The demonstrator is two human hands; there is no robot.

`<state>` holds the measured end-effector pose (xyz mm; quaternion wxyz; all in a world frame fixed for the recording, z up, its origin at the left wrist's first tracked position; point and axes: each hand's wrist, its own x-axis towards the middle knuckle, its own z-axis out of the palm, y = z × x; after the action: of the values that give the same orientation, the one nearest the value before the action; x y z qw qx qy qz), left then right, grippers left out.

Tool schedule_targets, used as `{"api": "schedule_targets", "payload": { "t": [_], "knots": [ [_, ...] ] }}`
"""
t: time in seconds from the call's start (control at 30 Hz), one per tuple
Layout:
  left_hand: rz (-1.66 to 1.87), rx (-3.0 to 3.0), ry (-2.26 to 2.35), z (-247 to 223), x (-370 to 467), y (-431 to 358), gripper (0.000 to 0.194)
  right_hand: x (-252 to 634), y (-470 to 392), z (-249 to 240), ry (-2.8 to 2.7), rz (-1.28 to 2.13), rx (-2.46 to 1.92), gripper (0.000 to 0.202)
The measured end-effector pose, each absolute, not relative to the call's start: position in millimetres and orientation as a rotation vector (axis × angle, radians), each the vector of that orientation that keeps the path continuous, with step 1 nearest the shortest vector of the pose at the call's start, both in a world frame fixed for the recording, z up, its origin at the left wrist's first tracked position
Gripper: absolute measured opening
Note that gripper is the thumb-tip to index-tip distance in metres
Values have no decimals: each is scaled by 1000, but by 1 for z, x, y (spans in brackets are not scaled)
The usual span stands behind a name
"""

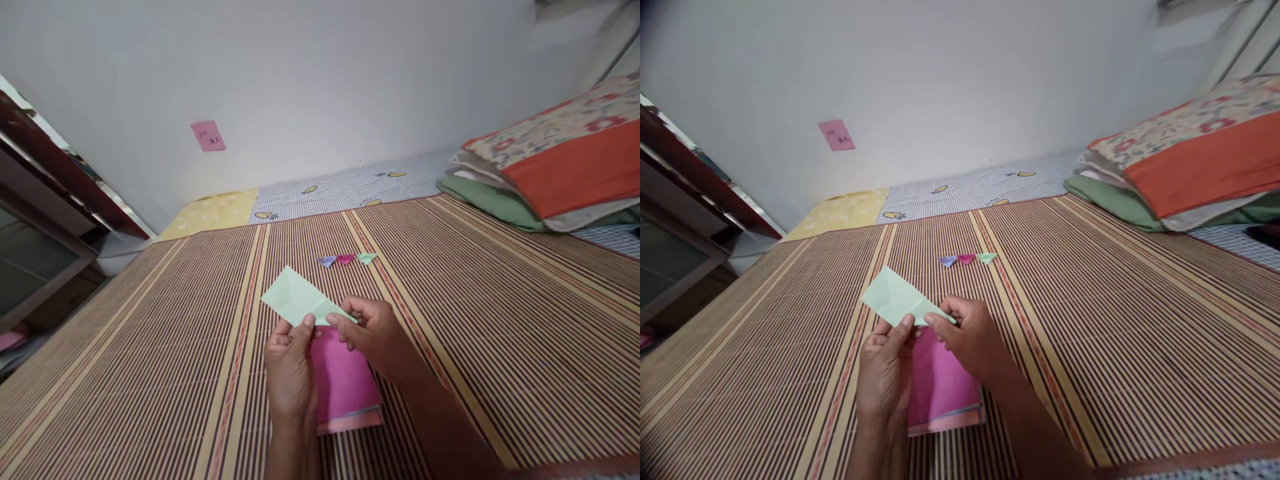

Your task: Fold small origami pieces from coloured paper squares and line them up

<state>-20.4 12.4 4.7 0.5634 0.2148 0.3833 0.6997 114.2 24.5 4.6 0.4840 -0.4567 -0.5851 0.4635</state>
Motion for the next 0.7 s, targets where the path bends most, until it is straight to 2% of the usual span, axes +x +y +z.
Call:
{"api": "schedule_targets", "payload": {
  "t": [0.17, 0.43, 0.53, 0.7],
  "knots": [
    [1667, 470, 953, 2, -27, 15, 37, 144, 31, 4, -1452, 1188, -1105, 29],
    [1649, 442, 987, 1, -29, 17, 41, 123, 29, 4, -1600, 1271, -1076, 12],
    [1644, 449, 986, 0, -29, 16, 45, 112, 28, 0, -1571, 1217, -1085, 20],
    [1625, 472, 902, 3, -30, 16, 41, 115, 28, 0, -1505, 1226, -1035, 22]
  ]
}}
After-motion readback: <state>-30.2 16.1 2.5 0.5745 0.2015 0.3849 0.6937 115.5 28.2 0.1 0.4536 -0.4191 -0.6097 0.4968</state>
